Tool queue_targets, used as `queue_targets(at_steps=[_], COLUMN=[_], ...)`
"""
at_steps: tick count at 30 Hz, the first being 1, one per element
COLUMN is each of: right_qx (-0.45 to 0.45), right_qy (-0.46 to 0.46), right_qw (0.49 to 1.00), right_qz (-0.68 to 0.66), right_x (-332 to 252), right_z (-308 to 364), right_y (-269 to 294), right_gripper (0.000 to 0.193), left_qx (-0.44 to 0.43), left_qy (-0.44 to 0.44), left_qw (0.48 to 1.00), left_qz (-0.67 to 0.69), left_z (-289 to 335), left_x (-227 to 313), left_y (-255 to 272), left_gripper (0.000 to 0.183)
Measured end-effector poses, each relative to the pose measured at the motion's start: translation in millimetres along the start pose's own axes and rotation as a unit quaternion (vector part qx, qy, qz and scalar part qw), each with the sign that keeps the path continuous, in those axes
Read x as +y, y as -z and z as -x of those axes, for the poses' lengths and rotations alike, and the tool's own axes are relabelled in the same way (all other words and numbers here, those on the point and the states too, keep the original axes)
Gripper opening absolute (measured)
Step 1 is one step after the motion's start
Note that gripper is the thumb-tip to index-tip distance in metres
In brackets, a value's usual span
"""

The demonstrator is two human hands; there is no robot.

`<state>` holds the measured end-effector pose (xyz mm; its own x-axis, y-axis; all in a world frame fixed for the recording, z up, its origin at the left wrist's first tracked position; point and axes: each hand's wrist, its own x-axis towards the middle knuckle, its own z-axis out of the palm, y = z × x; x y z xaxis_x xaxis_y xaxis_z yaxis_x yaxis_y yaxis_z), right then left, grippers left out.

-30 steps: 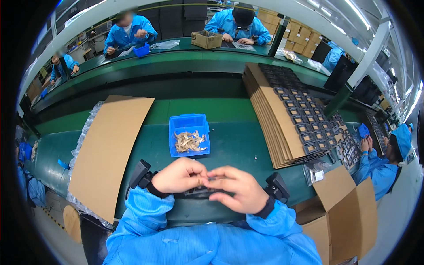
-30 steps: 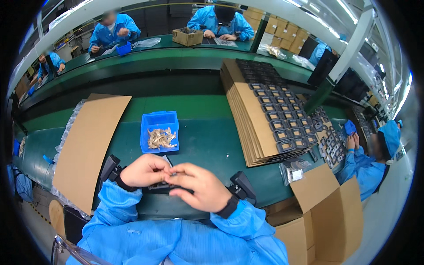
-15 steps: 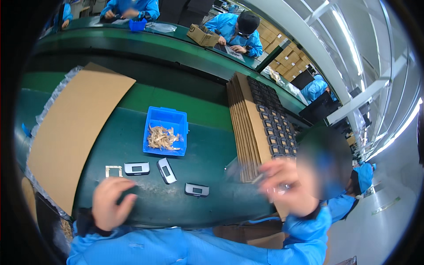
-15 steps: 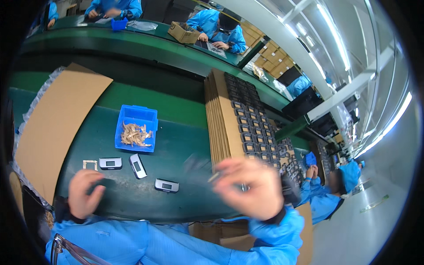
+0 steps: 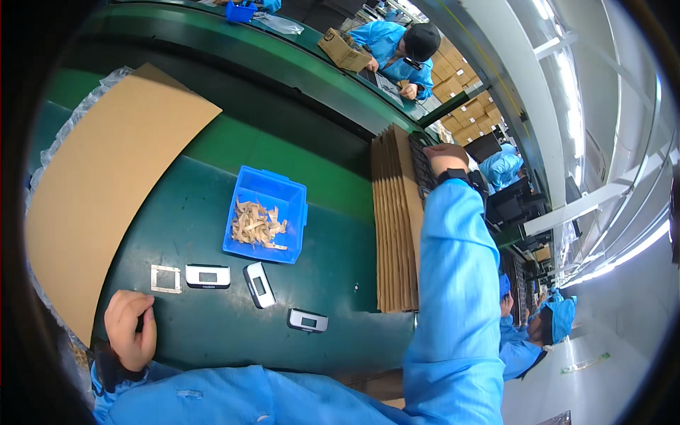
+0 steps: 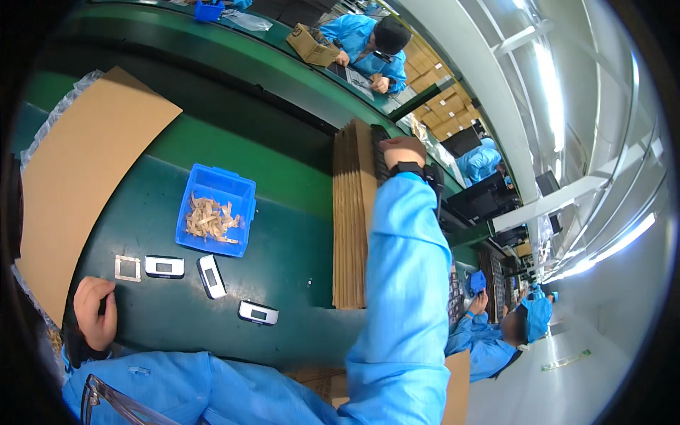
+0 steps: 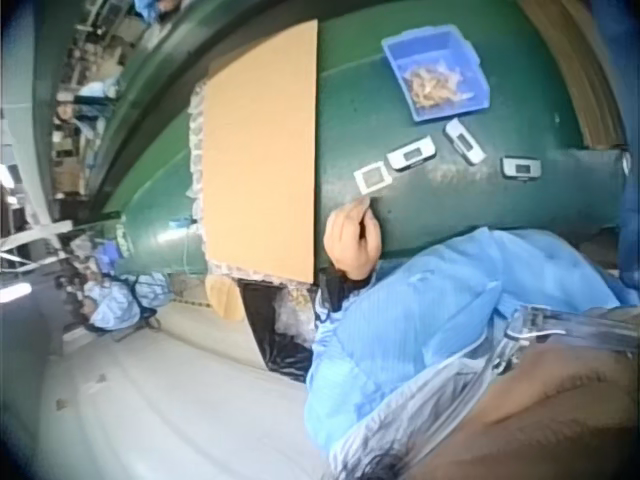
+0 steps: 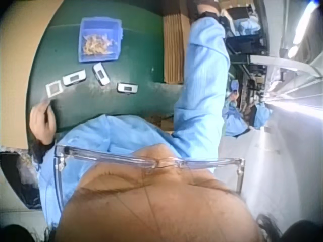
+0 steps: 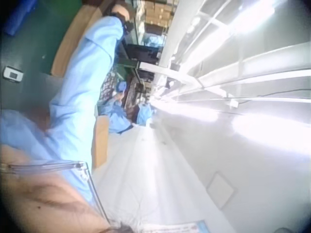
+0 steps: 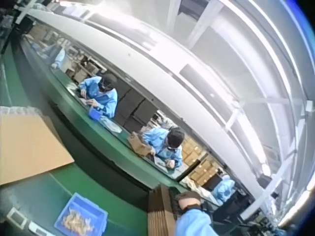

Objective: Manually assembling small plastic and metal components into housing units on a factory line.

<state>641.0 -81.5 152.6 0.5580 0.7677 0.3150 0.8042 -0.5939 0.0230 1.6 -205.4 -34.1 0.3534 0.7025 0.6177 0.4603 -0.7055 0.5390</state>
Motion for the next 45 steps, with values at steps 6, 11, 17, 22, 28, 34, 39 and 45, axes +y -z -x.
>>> queue_targets(at_steps=[6,11,17,22,28,34,39,45], right_qx=[0.031,0.012,-0.001,0.021,0.040,-0.042,-0.095,-0.068], right_qy=[-0.068,-0.114,-0.121,-0.067,0.107,0.116,0.114,0.133], right_qw=[0.993,0.993,0.992,0.997,0.991,0.984,0.978,0.973], right_qz=[0.096,-0.015,-0.025,-0.043,0.076,0.128,0.149,0.179], right_x=[-17.2,-4.3,-25.9,-2.8,-8.5,-8.6,-7.2,-14.8], right_z=[-39.0,-52.1,-26.8,-40.5,-31.6,-3.7,-13.3,-15.7], right_y=[-67.2,-88.0,-76.7,-62.3,-38.7,-69.3,-79.4,-80.4], right_gripper=[0.031,0.022,0.026,0.025,0.032,0.043,0.043,0.043], left_qx=[-0.008,-0.025,-0.027,-0.034,-0.002,0.017,0.017,-0.003], left_qy=[0.012,0.005,0.009,-0.010,-0.004,0.019,0.025,0.032], left_qw=[1.000,0.999,0.999,0.999,1.000,1.000,0.999,0.999], left_qz=[0.021,0.023,0.016,0.023,0.026,0.012,0.011,0.007], left_z=[5.6,0.7,0.4,-2.9,-8.5,-6.1,-3.2,-1.9], left_x=[-5.6,-5.9,-5.7,-7.4,1.4,2.7,-0.7,-2.6], left_y=[3.3,5.2,7.1,6.6,1.2,0.3,1.0,4.6], left_gripper=[0.026,0.026,0.026,0.025,0.022,0.021,0.020,0.019])
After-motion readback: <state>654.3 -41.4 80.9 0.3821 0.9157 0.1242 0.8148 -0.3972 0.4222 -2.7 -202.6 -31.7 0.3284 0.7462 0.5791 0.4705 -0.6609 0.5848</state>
